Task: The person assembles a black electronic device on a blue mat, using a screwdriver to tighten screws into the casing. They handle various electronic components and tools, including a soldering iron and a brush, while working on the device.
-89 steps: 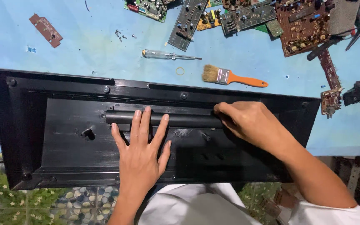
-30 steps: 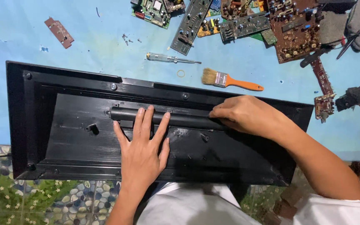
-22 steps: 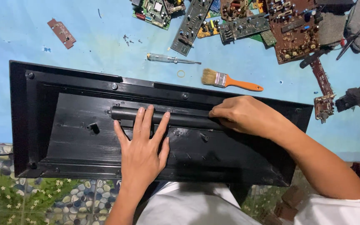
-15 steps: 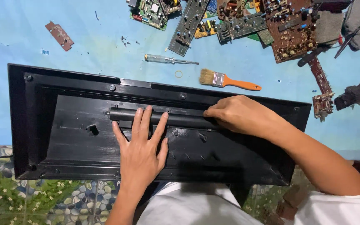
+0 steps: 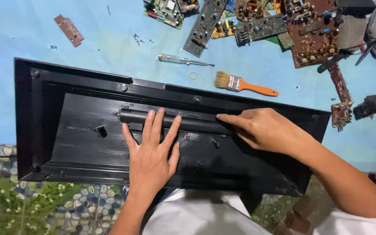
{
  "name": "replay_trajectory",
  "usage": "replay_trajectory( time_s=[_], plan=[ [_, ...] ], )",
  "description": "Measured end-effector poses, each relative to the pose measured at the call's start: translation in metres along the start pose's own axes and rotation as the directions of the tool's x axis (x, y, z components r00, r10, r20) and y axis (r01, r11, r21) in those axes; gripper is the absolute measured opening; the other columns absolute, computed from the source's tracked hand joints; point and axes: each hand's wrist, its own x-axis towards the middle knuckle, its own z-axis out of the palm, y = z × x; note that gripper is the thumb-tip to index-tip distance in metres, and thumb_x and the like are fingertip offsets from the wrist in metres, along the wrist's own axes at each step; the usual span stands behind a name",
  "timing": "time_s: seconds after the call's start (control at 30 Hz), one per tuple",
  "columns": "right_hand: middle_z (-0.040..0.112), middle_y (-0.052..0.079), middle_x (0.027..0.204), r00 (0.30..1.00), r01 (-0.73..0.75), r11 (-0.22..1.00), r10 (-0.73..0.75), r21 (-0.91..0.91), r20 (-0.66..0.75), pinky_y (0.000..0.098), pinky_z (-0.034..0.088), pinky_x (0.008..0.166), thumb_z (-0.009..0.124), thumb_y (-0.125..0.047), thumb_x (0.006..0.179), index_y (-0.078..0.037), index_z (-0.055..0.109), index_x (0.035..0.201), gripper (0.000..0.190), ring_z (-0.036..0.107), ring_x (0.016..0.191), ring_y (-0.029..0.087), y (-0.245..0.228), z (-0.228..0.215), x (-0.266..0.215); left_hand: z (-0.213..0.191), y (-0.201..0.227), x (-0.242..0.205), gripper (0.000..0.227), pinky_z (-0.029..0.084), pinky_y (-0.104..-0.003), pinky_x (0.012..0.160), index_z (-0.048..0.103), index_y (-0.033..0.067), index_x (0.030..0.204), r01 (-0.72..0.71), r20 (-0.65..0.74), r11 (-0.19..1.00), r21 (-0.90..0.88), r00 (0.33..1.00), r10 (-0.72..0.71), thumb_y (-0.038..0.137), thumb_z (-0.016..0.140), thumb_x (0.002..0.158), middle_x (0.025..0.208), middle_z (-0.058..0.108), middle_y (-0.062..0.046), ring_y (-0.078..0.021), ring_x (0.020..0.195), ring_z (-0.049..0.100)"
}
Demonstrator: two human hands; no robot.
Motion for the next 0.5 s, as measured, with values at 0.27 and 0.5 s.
replay_trajectory(
  time_s=[0.27,0.5],
  plan=[
    [0.078,0.01,0.095,0.999,-0.05,0.999,0.05,0.014,0.014,0.0404,0.057,0.056,0.07,-0.009,0.079,-0.012,0.073,0.124,0.045,0.071,0.061,0.029,-0.01,-0.016,0.013,0.0,-0.001,-0.001,0.068,0.021,-0.076,0.115,0.046,0.0219,0.153,0.004,-0.031,0.999,-0.032,1.0,-0.005,0.028,0.066,0.089,0.163,0.033,-0.015,-0.0279,0.152,0.032],
    [0.076,0.004,0.084,0.899,0.132,0.979,-0.053,0.154,-0.434,0.0346,0.058,0.071,0.073,-0.011,0.094,-0.015,0.078,0.111,0.019,0.071,0.073,0.023,-0.016,-0.047,0.059,0.012,-0.007,-0.006,0.064,0.015,-0.077,0.112,0.043,0.0289,0.156,-0.033,-0.043,0.999,0.041,0.998,0.035,0.03,0.057,0.094,0.16,0.04,-0.014,-0.0296,0.151,0.032]
  ],
)
